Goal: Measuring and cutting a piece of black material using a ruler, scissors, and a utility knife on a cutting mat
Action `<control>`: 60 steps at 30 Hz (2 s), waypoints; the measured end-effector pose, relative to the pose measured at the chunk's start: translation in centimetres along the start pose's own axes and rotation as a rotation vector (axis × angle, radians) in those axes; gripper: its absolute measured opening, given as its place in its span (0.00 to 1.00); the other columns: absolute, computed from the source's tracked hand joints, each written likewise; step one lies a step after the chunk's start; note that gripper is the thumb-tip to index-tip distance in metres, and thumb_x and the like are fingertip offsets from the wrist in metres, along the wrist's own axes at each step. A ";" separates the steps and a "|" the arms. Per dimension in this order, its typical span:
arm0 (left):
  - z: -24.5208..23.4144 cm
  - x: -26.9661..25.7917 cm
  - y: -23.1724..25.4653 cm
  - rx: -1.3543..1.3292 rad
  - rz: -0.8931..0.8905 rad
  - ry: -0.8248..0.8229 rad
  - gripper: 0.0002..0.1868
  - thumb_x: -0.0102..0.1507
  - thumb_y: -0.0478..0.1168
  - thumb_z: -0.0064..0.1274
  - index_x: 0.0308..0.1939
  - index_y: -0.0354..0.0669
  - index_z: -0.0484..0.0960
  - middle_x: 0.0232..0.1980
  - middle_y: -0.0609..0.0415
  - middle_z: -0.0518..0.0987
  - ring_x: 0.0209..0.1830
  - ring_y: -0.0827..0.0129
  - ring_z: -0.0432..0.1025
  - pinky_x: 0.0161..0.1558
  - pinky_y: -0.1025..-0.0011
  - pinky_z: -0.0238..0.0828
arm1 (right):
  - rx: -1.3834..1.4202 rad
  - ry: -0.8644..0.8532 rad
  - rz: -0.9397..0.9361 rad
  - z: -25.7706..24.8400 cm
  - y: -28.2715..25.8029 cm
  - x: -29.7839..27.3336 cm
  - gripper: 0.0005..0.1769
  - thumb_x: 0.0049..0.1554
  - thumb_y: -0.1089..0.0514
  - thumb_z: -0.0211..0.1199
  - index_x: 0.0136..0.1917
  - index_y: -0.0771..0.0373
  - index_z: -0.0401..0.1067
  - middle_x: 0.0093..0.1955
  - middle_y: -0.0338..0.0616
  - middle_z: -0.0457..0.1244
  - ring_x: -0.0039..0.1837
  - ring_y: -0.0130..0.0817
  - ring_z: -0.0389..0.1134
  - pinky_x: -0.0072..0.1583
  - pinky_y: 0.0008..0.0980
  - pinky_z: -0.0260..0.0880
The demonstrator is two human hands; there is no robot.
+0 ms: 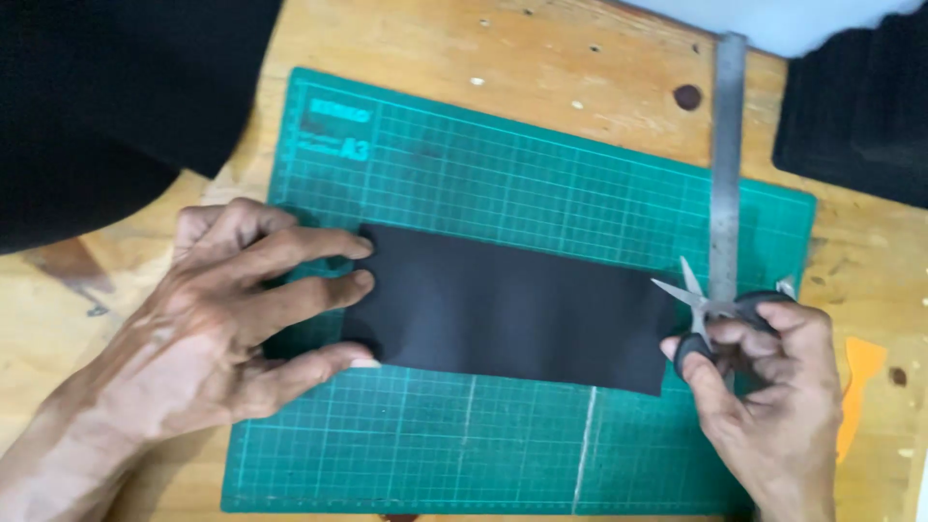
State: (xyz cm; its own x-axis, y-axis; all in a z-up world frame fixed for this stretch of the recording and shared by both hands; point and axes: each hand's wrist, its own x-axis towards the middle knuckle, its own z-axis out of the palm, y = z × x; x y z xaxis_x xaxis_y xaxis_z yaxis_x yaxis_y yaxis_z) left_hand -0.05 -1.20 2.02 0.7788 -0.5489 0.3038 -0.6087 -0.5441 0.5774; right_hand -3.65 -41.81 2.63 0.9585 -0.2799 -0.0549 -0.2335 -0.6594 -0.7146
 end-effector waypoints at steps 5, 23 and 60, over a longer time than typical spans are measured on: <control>0.5 -0.5 -0.3 0.036 -0.081 -0.007 0.26 0.53 0.54 0.67 0.50 0.43 0.86 0.63 0.48 0.80 0.54 0.51 0.71 0.56 0.52 0.66 | 0.172 -0.125 0.065 0.4 -0.4 -0.1 0.32 0.52 0.73 0.69 0.60 0.62 0.51 0.37 0.47 0.68 0.39 0.25 0.67 0.47 0.22 0.66; 0.3 -0.1 0.0 0.148 0.010 -0.029 0.27 0.55 0.54 0.67 0.52 0.43 0.84 0.61 0.45 0.81 0.54 0.53 0.76 0.58 0.52 0.63 | 0.164 -0.142 -0.189 0.5 1.2 -0.5 0.28 0.53 0.70 0.67 0.61 0.65 0.55 0.45 0.49 0.71 0.46 0.31 0.75 0.52 0.23 0.71; 0.5 -0.4 -0.2 0.096 -0.048 -0.020 0.27 0.55 0.55 0.67 0.52 0.46 0.84 0.63 0.47 0.80 0.56 0.53 0.74 0.59 0.52 0.66 | 0.008 -0.005 -0.110 1.0 -1.6 0.0 0.33 0.53 0.71 0.71 0.62 0.65 0.52 0.42 0.47 0.69 0.44 0.28 0.70 0.52 0.24 0.70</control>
State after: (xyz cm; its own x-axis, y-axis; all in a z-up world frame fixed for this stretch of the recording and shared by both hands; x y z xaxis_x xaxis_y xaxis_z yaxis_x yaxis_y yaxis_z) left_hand -0.34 -1.24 1.40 0.8048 -0.5328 0.2614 -0.5831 -0.6278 0.5157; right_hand -3.12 -40.03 3.07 0.9790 -0.2029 0.0204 -0.1260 -0.6805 -0.7218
